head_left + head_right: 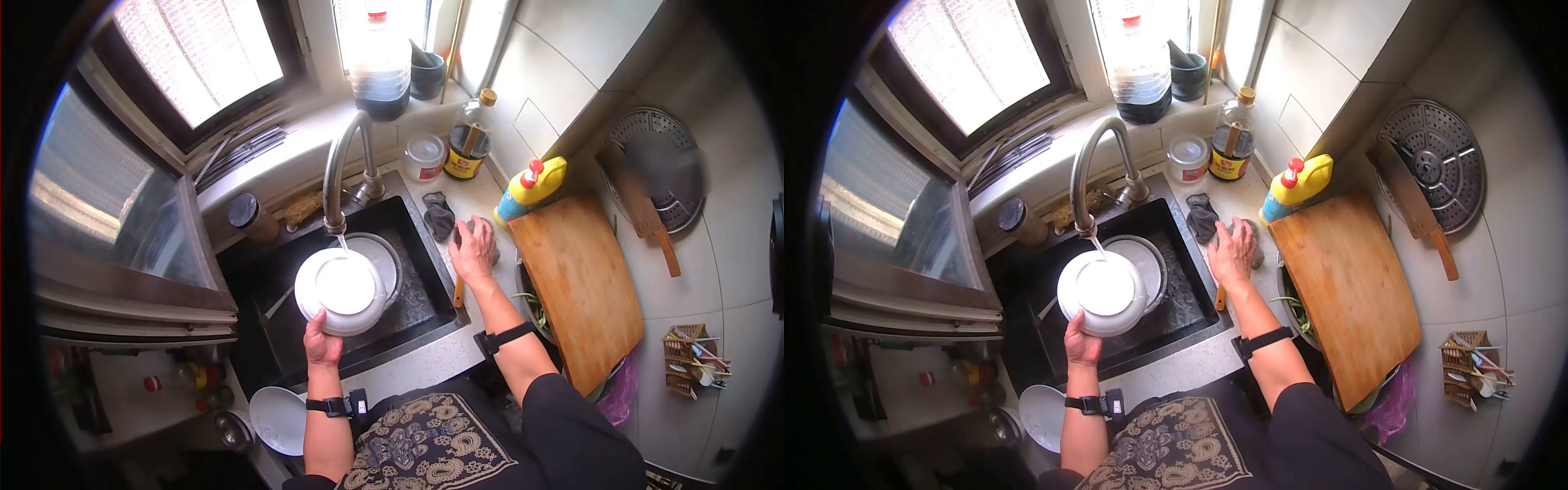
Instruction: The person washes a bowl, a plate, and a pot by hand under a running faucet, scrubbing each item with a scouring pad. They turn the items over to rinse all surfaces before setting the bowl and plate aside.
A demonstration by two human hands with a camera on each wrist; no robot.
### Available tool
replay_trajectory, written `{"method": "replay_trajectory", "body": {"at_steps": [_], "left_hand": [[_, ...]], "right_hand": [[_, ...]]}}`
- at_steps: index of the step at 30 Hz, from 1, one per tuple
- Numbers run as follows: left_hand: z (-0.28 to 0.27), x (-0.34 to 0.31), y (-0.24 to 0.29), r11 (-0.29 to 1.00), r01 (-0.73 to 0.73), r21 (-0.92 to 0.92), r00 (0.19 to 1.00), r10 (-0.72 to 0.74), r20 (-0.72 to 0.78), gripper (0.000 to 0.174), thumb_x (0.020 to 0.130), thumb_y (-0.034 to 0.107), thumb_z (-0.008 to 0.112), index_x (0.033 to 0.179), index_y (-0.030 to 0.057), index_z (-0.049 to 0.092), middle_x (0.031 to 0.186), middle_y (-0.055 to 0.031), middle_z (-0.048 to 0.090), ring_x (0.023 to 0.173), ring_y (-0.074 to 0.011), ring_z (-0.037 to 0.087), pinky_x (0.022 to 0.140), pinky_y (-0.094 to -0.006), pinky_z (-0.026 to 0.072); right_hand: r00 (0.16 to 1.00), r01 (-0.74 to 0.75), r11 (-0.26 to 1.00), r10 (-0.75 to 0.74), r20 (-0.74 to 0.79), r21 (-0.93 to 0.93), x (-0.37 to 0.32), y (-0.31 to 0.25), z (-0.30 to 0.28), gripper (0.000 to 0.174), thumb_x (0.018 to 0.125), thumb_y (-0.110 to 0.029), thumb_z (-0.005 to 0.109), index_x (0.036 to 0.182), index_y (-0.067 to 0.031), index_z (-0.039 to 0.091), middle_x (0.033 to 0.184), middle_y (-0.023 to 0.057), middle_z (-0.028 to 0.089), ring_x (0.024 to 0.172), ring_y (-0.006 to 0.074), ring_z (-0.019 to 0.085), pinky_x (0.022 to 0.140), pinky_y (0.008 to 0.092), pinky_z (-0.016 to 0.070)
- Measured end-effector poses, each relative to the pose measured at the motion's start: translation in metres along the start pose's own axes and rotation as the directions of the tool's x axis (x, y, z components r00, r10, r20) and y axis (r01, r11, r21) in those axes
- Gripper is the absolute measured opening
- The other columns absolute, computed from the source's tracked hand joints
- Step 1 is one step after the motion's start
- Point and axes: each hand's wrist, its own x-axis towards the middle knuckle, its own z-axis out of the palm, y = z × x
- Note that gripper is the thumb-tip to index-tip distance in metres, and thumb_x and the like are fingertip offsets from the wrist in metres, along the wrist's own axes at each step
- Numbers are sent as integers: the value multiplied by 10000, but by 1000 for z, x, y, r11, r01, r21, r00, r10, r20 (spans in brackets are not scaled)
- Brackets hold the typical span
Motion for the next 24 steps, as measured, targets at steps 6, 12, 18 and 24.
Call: {"method": "replay_trajectory", "body": {"at_steps": [6, 12, 18, 24], "left_hand": [[4, -7, 3, 999, 39, 38, 999, -39, 7, 495, 901, 65, 542, 1362, -41, 398, 1331, -164, 519, 1246, -296, 493, 1102, -444, 338], [2, -7, 7, 995, 47, 88, 999, -48, 4, 527, 903, 107, 529, 1386, -29, 366, 1362, -166, 489, 1281, -306, 452, 1121, -458, 300], [-10, -5, 0, 993, 47, 105, 998, -43, -46, 520, 914, 113, 506, 1392, -27, 356, 1380, -168, 473, 1299, -312, 433, 1133, -462, 279], [-18, -6, -4, 998, 41, 53, 996, -36, -82, 509, 922, 110, 498, 1395, -19, 359, 1380, -166, 476, 1300, -310, 435, 1131, -463, 284]], "right_hand": [[975, 25, 996, -43, 218, 85, 46, -3, 51, 734, 796, -239, 698, 1419, -118, 330, 1442, 183, 345, 1286, 363, 396, 1015, 480, 391], [825, 94, 989, -143, 546, 117, 34, -17, 77, 622, 778, -156, 663, 1359, -140, 443, 1248, 175, 520, 1124, 358, 546, 920, 451, 474], [643, -684, 189, -301, 704, 705, 14, -78, 52, 275, 792, -177, 693, 1037, -55, 672, 909, 95, 698, 834, 196, 671, 787, 332, 531], [452, -871, -443, -547, 705, 214, -19, -119, 42, 479, 868, -316, 463, 1184, 26, 575, 1134, 148, 639, 1032, 272, 631, 948, 432, 491]]}}
